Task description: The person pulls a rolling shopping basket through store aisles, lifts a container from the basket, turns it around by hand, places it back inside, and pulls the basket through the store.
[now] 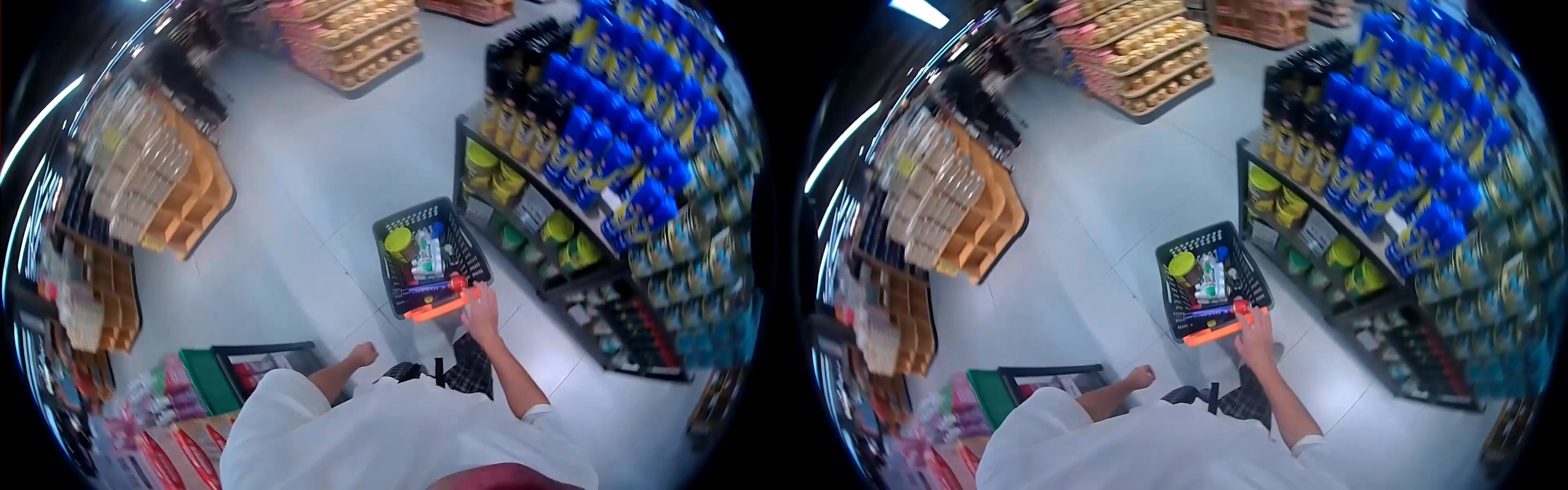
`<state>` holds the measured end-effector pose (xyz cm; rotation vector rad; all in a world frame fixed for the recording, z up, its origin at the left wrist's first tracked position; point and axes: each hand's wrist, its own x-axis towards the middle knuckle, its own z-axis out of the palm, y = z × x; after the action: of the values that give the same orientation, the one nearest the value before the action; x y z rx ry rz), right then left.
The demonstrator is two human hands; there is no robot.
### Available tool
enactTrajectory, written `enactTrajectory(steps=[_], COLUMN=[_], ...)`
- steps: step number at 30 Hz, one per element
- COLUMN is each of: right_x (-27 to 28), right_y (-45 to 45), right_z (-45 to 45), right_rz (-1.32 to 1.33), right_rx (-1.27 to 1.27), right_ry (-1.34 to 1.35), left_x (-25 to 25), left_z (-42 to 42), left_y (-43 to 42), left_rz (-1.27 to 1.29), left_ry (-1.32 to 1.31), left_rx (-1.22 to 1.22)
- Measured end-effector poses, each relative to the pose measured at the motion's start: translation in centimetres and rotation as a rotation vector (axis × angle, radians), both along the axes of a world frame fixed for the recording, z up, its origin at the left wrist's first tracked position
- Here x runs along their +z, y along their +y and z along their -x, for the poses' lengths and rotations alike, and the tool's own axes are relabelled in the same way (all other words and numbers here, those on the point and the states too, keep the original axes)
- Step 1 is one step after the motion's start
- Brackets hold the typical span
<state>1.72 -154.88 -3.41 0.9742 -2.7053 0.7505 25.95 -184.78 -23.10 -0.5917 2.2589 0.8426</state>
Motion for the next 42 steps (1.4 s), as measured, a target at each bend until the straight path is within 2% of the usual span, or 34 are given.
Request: enactTrajectory(steps=[2,4,6,7,9,10,12,15,24,26,28,30,32,33,37,40,42], right_x=[-1.4,-3.5,-2.9,-2.9,-2.2,-3.5,-3.9,-3.4,-3.0,-3.1,-3.4,-3.4,-2.8,-2.8,-3.2,-3.7,-4.0], right_y=[-0.9,-1.1,-1.9,-2.2,-2.9,-3.2,-3.6,-3.9,-5.9,-6.9,-7.9,-8.9,-9.8,-10.5,-13.0,-15.6,-17.5], right_z=[0.9,3.3,5.4,5.9,6.9,7.5,7.8,7.9,10.7,11.3,12.4,13.3,14.4,15.1,17.8,19.6,21.1], right_rz=[-0.254,-0.382,-0.584,-0.632,-0.723,-0.746,-0.805,-0.819,-0.811,-0.804,-0.811,-0.795,-0.756,-0.73,-0.674,-0.672,-0.692], right_rx=[0.217,0.28,0.31,0.356,0.441,0.469,0.508,0.491,0.587,0.587,0.607,0.615,0.618,0.616,0.604,0.573,0.539], right_ry=[-0.033,-0.027,-0.215,-0.227,-0.254,-0.253,-0.258,-0.299,-0.296,-0.296,-0.292,-0.279,-0.252,-0.24,-0.212,-0.205,-0.207], left_x=[0.8,1.8,1.3,0.6,0.5,0.7,2.0,3.8,6.3,8.5,13.0,7.3,6.3,5.1,7.5,8.9,9.0], left_z=[-4.0,-7.6,-10.5,-12.3,-14.2,-14.3,-14.1,-11.2,3.0,7.8,12.9,15.3,18.2,19.5,23.6,24.9,25.4], left_y=[-1.8,-2.8,-2.5,-1.2,1.8,3.5,6.3,8.3,8.4,8.7,9.1,9.9,11.5,12.5,13.3,11.2,8.8], left_rz=[0.102,0.19,0.11,0.064,0.096,0.076,-0.052,-0.089,0.08,0.081,-0.021,-0.103,-0.27,-0.27,-0.41,-0.463,-0.46], left_ry=[0.006,-0.05,-0.192,-0.272,-0.279,-0.26,-0.312,-0.334,-0.224,-0.13,-0.026,0.086,0.174,0.212,0.269,0.37,0.346], left_rx=[0.234,0.41,0.53,0.576,-0.081,-0.212,0.076,0.248,0.371,0.459,0.535,0.498,0.476,0.447,0.246,0.224,0.287])
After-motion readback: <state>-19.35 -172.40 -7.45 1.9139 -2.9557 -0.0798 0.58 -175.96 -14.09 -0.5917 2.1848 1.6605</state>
